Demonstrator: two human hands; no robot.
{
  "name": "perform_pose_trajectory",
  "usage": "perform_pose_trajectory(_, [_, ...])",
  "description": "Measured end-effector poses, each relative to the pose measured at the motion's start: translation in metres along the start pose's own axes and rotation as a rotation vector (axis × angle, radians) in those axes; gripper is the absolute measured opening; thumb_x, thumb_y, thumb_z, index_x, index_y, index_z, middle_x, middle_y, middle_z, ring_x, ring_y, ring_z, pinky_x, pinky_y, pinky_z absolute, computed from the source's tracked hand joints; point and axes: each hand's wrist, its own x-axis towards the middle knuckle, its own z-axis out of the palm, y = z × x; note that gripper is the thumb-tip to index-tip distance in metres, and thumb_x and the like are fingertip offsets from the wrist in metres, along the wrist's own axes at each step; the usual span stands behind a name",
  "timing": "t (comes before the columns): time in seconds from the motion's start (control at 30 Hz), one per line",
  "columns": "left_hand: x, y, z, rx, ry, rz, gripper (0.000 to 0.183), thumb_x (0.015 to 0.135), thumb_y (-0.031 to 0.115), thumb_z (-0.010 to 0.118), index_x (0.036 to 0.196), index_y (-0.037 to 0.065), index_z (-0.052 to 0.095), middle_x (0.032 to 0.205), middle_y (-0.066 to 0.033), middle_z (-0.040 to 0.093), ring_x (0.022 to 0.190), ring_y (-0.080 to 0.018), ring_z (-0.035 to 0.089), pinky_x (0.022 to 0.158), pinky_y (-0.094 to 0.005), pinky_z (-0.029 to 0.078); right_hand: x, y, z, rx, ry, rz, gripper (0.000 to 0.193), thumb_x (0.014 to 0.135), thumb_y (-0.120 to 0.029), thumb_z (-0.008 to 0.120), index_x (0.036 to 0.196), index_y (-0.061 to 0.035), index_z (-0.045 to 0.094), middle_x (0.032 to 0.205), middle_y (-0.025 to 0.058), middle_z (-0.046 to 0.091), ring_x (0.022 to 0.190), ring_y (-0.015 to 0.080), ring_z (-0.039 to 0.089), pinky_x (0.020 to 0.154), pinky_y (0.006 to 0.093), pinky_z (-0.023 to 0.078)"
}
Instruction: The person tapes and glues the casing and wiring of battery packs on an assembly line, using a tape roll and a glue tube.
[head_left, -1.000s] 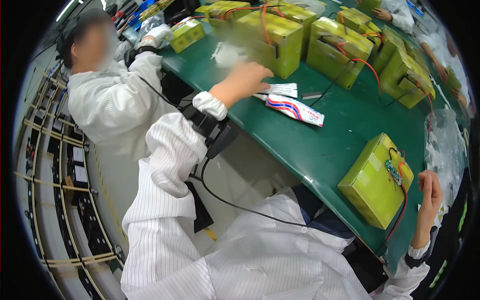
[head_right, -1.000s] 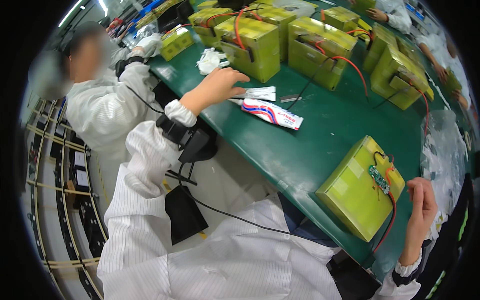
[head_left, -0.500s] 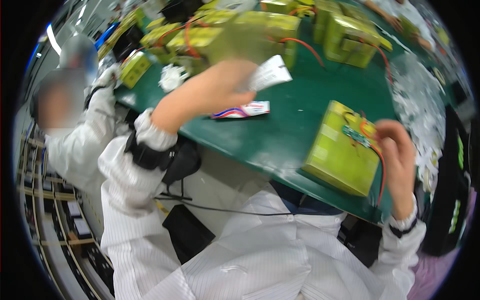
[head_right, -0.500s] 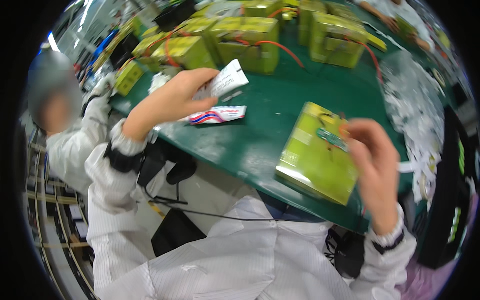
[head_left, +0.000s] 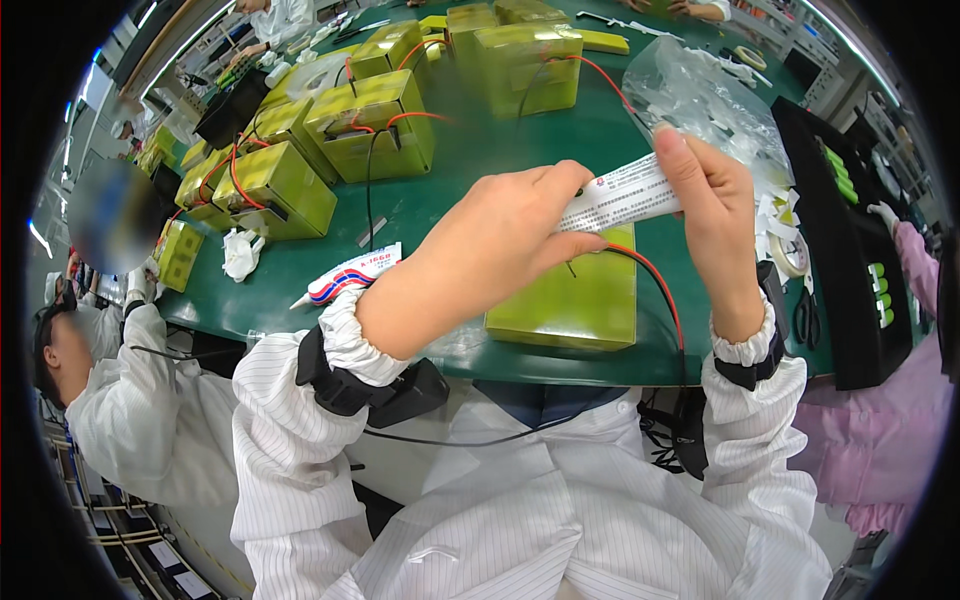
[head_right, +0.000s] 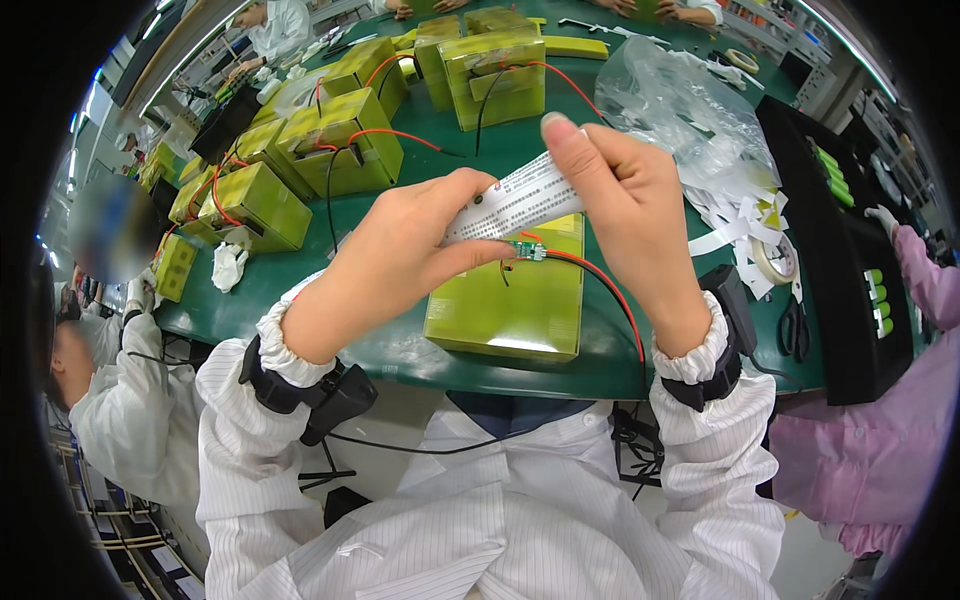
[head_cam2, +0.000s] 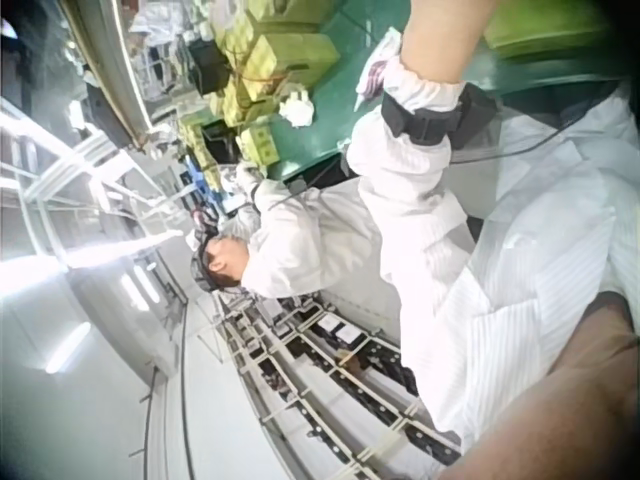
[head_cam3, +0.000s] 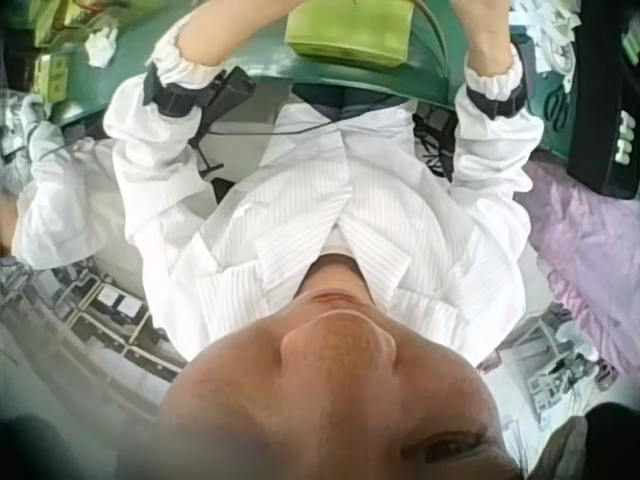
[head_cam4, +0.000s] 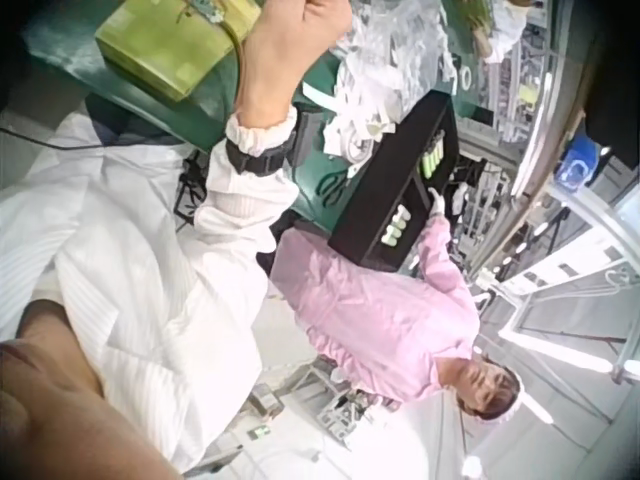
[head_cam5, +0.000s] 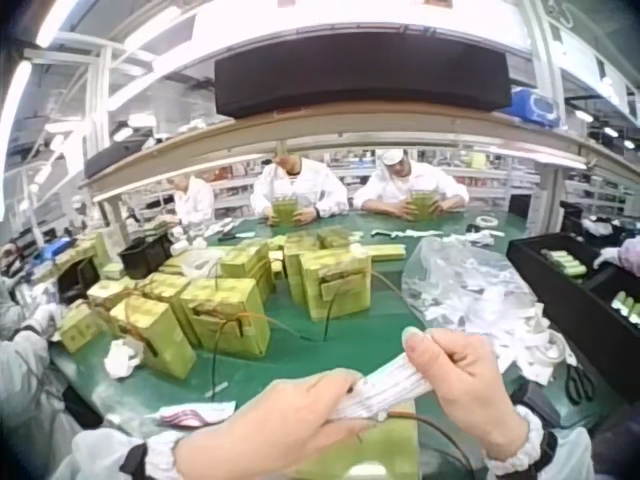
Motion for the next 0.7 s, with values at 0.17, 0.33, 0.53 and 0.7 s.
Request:
perform_pose_trajectory(0.17, [0.005, 0.007, 0.005, -0.016, 0.075, -0.017, 0.031, 0.072, 0.017, 0.068, 0.093, 0.003, 0.051, 0.067, -0.0127, 0.054, 0.058, -0.0281, 0.054, 0.051, -0.0329, 0.041, -0.009, 0.001, 0.007, 0.121, 0.058, 0.059, 0.033, 0.085, -0.029, 0.056, 0.068, -0.0001, 0.058, 0.062, -0.0028, 0.052, 0.057, 0.0029, 0.042, 0.050, 0.0198, 0.031])
perform_pose_trajectory(0.33, [0.012, 0.013, 0.004, -0.012, 0.146, -0.023, 0.029, 0.071, 0.017, 0.069, 0.092, 0.000, 0.055, 0.062, -0.0108, 0.055, 0.051, -0.0207, 0.051, 0.048, -0.0293, 0.040, -0.006, -0.008, 0.007, 0.112, 0.151, 0.010, 0.031, 0.084, -0.028, 0.057, 0.071, -0.0012, 0.061, 0.064, -0.0012, 0.057, 0.057, 0.0037, 0.047, 0.051, 0.0196, 0.035])
perform_pose_trajectory(0.53, [0.023, 0.014, 0.007, -0.171, 0.137, -0.140, 0.030, 0.070, 0.022, 0.070, 0.089, 0.001, 0.060, 0.061, -0.0074, 0.056, 0.052, -0.0096, 0.050, 0.047, -0.0230, 0.037, 0.001, -0.015, 0.013, 0.113, 0.174, -0.056, 0.031, 0.086, -0.029, 0.055, 0.074, -0.0012, 0.059, 0.063, -0.0010, 0.057, 0.052, 0.0037, 0.047, 0.045, 0.0193, 0.034])
perform_pose_trajectory(0.7, [0.029, 0.010, 0.019, -0.089, 0.330, 0.142, 0.029, 0.068, 0.025, 0.068, 0.081, 0.001, 0.059, 0.055, -0.0119, 0.054, 0.052, -0.0296, 0.052, 0.062, -0.0353, 0.043, -0.005, -0.013, 0.006, -0.059, 0.213, -0.004, 0.038, 0.089, -0.038, 0.045, 0.079, -0.0040, 0.060, 0.061, -0.0037, 0.052, 0.047, -0.0013, 0.039, 0.039, 0.0151, 0.022])
